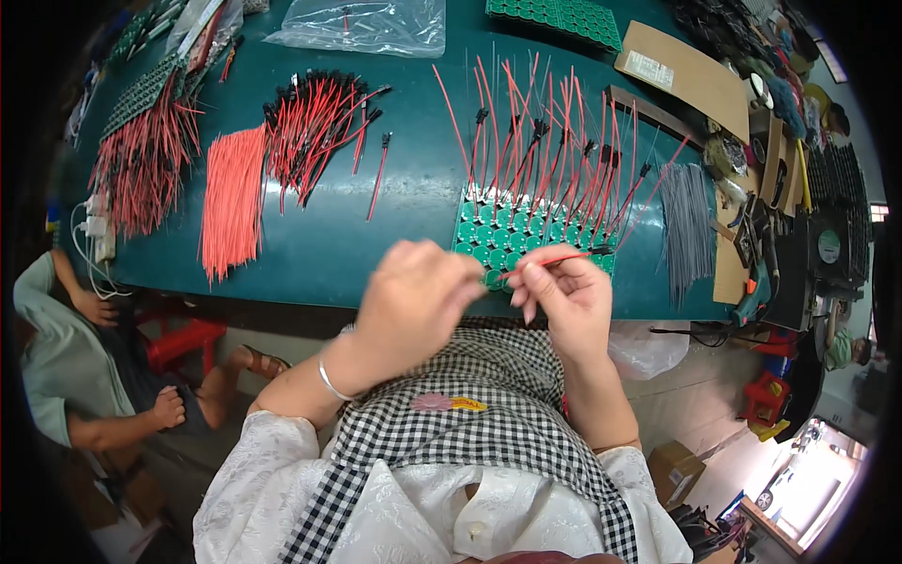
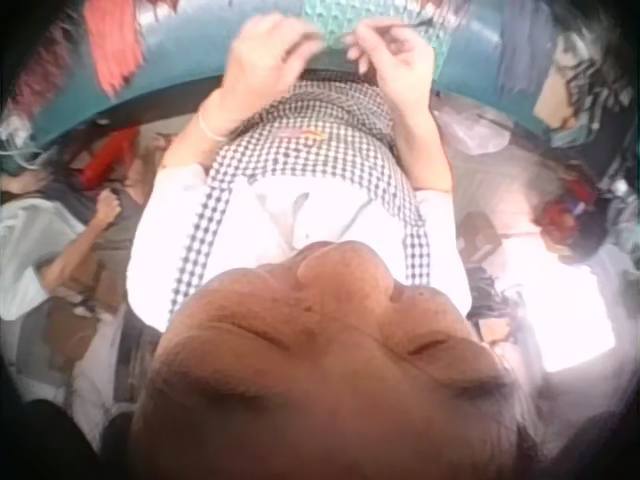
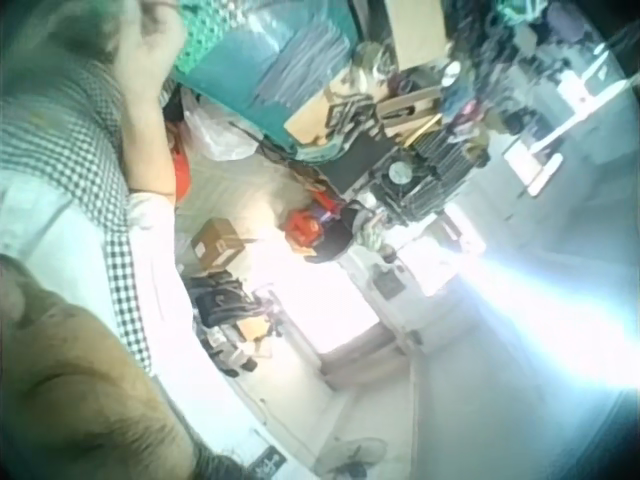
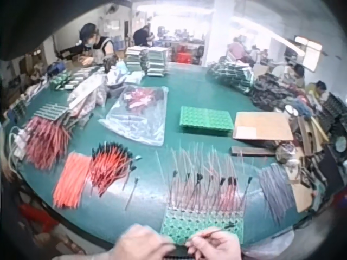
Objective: The recorder is manually inserting wired connectors into a multi-unit LED circuit board panel.
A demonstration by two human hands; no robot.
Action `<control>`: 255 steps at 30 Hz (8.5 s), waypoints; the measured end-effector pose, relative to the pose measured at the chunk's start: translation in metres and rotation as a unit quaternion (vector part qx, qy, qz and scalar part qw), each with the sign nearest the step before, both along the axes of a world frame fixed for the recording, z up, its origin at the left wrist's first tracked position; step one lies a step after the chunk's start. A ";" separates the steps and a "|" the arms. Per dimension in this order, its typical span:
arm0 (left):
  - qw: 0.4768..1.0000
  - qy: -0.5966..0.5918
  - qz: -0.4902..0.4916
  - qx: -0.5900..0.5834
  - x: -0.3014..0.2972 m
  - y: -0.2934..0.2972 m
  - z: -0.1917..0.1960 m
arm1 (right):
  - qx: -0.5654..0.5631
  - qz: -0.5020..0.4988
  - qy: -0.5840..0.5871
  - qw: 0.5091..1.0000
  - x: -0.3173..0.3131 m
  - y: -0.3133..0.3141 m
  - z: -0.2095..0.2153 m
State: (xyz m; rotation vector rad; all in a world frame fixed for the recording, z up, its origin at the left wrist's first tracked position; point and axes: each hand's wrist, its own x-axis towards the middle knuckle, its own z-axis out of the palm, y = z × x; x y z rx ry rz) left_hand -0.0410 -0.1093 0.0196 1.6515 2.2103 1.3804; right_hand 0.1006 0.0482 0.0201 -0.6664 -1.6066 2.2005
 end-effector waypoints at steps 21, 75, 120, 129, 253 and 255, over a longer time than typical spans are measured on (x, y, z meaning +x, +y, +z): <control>0.966 0.068 0.189 -0.164 -0.092 -0.017 -0.006 | 0.239 -0.041 -0.121 0.963 -0.056 -0.006 -0.011; 0.950 -0.285 0.118 0.043 -0.034 -0.014 -0.025 | 0.458 -0.062 -0.090 0.882 -0.049 0.000 -0.021; 0.919 0.250 0.259 -0.163 -0.127 0.015 0.014 | 0.352 -0.023 -0.190 0.916 -0.010 0.021 0.014; 0.923 0.203 0.200 -0.260 -0.108 0.012 -0.006 | 0.217 -0.085 -0.111 0.966 -0.029 0.006 -0.004; 0.886 -0.444 0.040 0.127 -0.008 -0.011 -0.025 | 0.475 -0.108 -0.160 0.858 -0.030 0.016 -0.005; 0.887 -0.442 0.042 0.124 -0.007 -0.011 -0.024 | 0.475 -0.101 -0.158 0.860 -0.031 0.018 -0.005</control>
